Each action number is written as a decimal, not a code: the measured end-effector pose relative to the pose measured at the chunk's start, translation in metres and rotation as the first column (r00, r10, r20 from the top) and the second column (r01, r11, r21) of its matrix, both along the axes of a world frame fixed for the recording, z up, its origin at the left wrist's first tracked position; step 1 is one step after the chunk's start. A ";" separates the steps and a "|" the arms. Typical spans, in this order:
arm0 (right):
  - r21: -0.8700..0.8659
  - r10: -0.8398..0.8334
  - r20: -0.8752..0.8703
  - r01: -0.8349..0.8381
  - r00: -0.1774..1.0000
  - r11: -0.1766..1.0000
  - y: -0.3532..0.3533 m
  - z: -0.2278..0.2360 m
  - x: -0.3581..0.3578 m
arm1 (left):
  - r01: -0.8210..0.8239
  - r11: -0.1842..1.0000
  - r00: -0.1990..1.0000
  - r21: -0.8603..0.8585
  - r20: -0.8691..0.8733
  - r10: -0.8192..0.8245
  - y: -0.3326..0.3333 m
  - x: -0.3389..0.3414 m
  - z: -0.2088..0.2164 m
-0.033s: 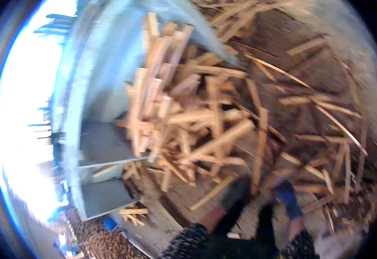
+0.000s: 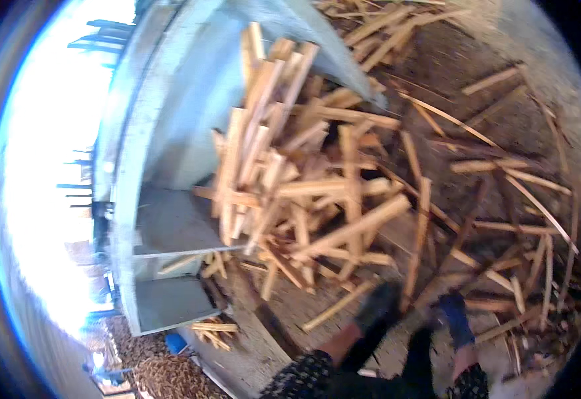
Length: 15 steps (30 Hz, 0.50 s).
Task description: The person picks up bundles of wooden planks from a conveyor belt and stacks them onto a growing pile in a warehouse. The person repeatedly gathers planks, carries them a short distance, and places them on the stack.
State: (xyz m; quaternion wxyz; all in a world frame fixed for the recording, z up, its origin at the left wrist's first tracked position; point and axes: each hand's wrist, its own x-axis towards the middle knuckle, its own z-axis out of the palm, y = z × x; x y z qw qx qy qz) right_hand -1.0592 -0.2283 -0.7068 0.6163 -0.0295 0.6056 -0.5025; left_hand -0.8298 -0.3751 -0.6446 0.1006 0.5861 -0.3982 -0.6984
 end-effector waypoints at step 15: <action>-0.013 -0.332 0.510 0.393 0.793 0.919 -0.004 -0.134 0.063 | 0.125 0.963 0.985 0.239 0.087 -0.149 0.043 -0.077 -0.165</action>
